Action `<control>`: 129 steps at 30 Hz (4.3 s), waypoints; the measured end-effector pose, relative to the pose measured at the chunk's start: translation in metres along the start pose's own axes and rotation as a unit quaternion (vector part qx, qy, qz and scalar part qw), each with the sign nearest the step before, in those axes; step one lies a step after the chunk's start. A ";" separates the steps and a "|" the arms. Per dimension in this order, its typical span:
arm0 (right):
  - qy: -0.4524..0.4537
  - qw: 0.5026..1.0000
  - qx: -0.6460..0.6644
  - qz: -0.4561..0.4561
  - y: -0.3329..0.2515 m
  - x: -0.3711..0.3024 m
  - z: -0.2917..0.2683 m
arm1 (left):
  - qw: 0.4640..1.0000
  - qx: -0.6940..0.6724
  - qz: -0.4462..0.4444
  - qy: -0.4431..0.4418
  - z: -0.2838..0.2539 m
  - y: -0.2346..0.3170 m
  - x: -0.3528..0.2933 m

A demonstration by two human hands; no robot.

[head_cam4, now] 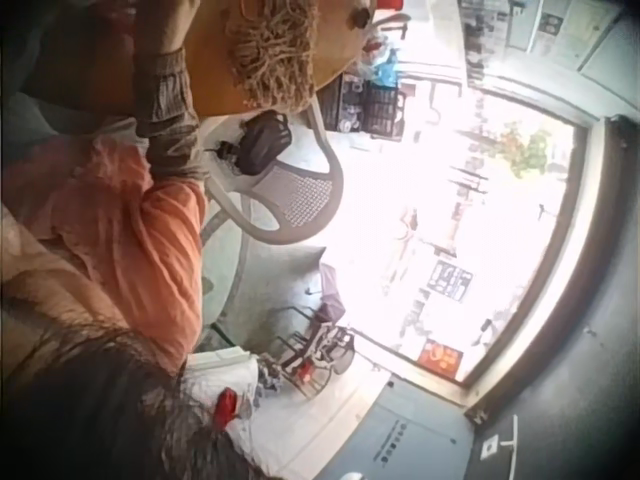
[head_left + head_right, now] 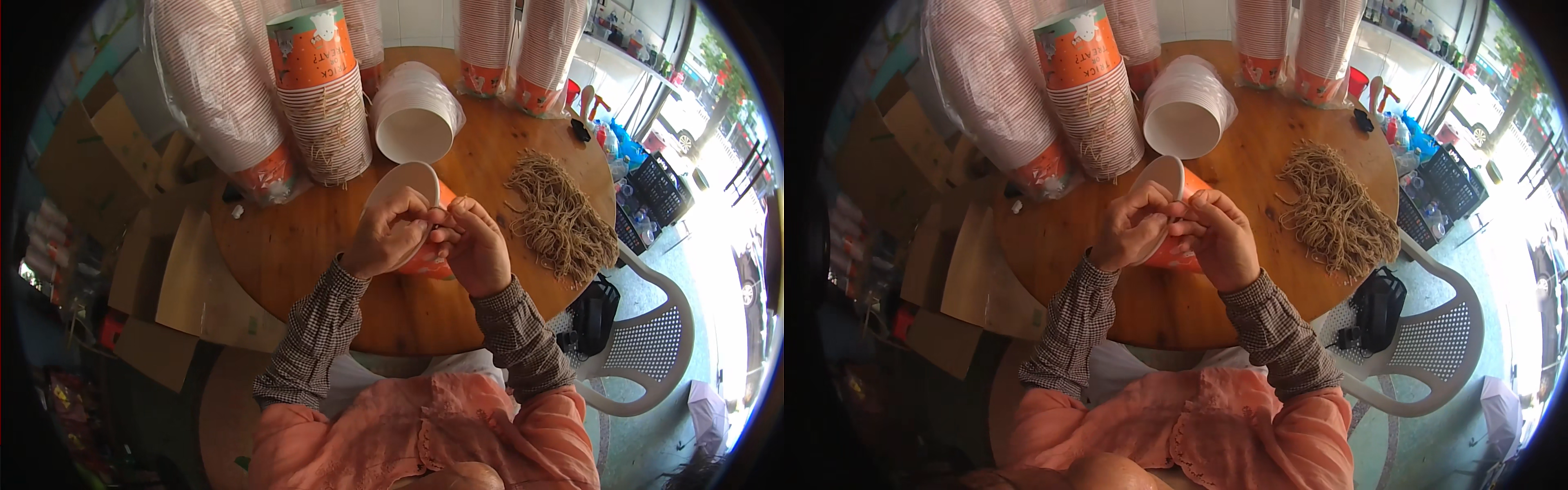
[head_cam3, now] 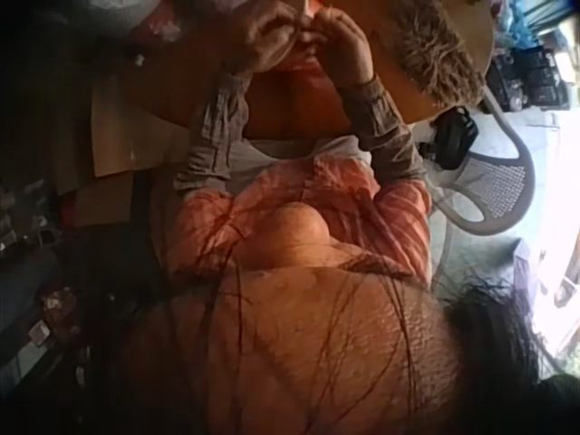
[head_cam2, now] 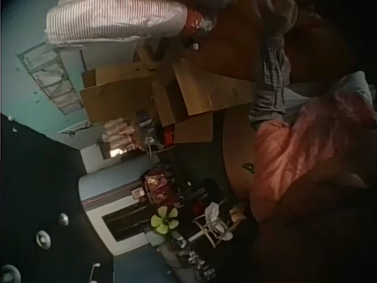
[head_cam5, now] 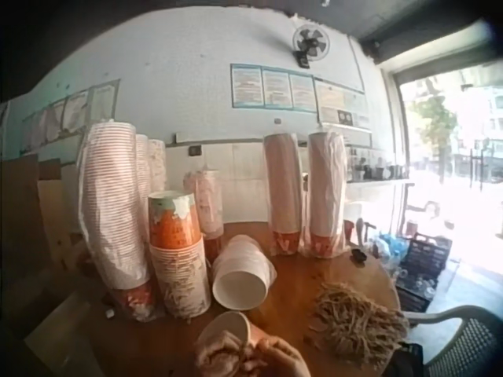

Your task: Threading ropes through holes in paper buckets to create handles.

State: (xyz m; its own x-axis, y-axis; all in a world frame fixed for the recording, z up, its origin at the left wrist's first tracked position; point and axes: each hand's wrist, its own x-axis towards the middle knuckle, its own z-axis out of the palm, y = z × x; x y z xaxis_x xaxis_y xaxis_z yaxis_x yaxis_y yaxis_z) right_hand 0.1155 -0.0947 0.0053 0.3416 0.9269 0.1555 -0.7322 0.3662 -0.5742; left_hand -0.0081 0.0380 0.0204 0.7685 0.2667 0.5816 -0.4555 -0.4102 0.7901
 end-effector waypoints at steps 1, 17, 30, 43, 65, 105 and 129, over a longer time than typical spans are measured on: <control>0.001 1.000 0.001 -0.017 -0.005 -0.004 0.003 | 0.997 -0.059 -0.045 -0.002 0.002 0.005 0.001; 0.078 0.946 -0.202 -0.240 -0.019 -0.035 -0.035 | 0.963 -0.103 -0.249 0.001 0.062 0.016 0.015; 0.133 0.934 -0.215 -0.251 0.016 -0.058 -0.029 | 0.971 0.222 -0.044 -0.082 0.054 0.031 0.032; -0.018 0.685 -0.613 -0.393 -0.040 -0.023 -0.021 | 0.971 0.209 -0.112 0.017 0.061 0.032 -0.018; 0.085 0.772 -0.525 -0.347 0.003 -0.024 -0.010 | 0.959 0.030 -0.283 -0.010 0.004 0.029 -0.026; -0.038 0.760 -0.613 -0.211 0.012 -0.013 0.013 | 0.984 0.102 -0.088 0.113 0.008 0.016 -0.047; -0.043 0.705 -0.640 -0.303 0.018 -0.017 0.006 | 0.967 0.179 -0.102 0.152 0.015 0.015 -0.045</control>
State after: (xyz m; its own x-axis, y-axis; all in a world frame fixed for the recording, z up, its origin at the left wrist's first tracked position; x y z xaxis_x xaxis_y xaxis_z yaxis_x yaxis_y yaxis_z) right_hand 0.0930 -0.1032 -0.0022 0.2850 0.6547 0.7001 0.6828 0.3740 -0.6277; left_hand -0.0429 0.0066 0.0028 0.6338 0.5948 0.4944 -0.0820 -0.5839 0.8077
